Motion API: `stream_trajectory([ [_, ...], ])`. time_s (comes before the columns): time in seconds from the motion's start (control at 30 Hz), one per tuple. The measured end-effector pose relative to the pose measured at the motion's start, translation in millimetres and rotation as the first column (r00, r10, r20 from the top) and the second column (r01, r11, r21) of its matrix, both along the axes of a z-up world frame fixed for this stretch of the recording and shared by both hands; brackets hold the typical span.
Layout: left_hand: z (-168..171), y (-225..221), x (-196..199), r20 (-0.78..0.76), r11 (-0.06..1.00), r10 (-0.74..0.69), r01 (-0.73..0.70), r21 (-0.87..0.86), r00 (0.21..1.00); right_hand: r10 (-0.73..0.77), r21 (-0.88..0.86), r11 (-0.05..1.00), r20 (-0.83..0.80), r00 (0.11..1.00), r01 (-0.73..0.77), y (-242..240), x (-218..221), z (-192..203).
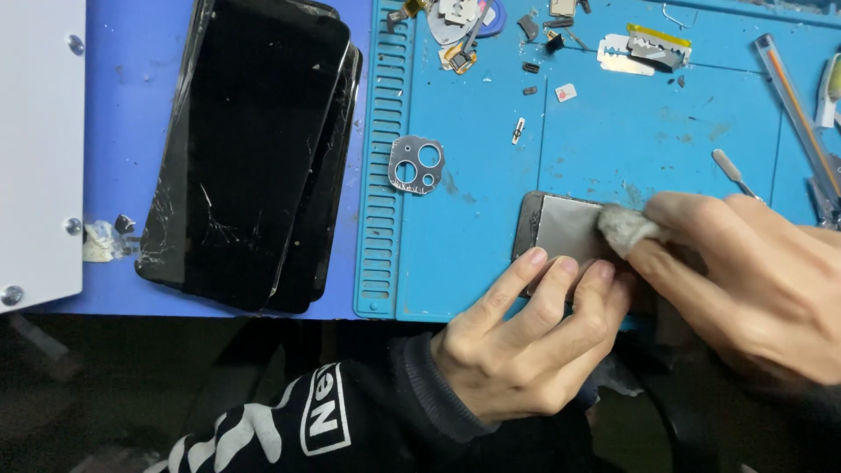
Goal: The person holds a detached smartphone display panel on a blue repair mat and scrapes residual adhesive off its metal back with a small blade. They then wipe the panel's surface repeatedly with a gray cloth, repositioning the panel and continuing to wipe the edges and back.
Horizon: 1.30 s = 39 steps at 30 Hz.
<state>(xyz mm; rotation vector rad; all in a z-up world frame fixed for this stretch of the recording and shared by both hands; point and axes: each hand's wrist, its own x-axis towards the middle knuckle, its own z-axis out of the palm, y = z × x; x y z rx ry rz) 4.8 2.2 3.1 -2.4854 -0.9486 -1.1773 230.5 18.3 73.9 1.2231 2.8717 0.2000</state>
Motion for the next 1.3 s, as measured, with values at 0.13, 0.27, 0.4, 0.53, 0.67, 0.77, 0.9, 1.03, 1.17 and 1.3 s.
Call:
stream_trajectory([
  [0.13,-1,-1,1,0.016,1.000,0.005,-0.005,-0.005,1.000,0.034,0.008,0.999,-0.017,0.999,-0.034,4,-11,14],
  [0.27,-1,0,1,0.016,1.000,0.001,-0.001,0.007,1.000,-0.014,0.017,1.000,-0.060,0.998,0.015,-1,8,-4],
  [0.4,-2,-1,1,0.008,1.000,0.006,-0.006,0.010,1.000,0.014,-0.004,1.000,0.002,1.000,-0.014,2,7,3],
  [0.53,0,0,-1,-0.021,1.000,-0.003,0.003,-0.003,1.000,0.047,0.000,0.999,-0.004,0.999,-0.047,5,0,5],
  [0.67,-3,-2,-1,-0.020,1.000,-0.009,0.009,0.014,1.000,0.021,0.026,0.999,0.019,1.000,-0.022,-5,6,5],
  [0.77,-14,-7,0,0.007,0.999,-0.049,0.049,-0.006,0.999,0.002,-0.031,0.999,-0.075,0.997,-0.005,-26,28,2],
  [0.9,-16,-13,2,0.007,0.997,-0.071,0.071,-0.028,0.997,-0.299,-0.132,0.954,-0.459,0.836,0.269,-71,36,-9],
  [1.03,-1,-23,-3,0.044,0.995,-0.084,0.087,-0.053,0.995,-0.234,-0.125,0.972,-0.605,0.761,0.199,-88,11,12],
  [1.17,40,-40,-33,0.176,0.975,-0.169,0.191,-0.116,0.970,-0.080,-0.106,0.994,-0.604,0.793,0.019,-89,-6,25],
  [1.3,62,-63,-63,0.542,0.675,-0.327,0.592,-0.439,0.774,-0.115,-0.335,0.939,-0.519,0.847,-0.078,-95,-11,13],
])
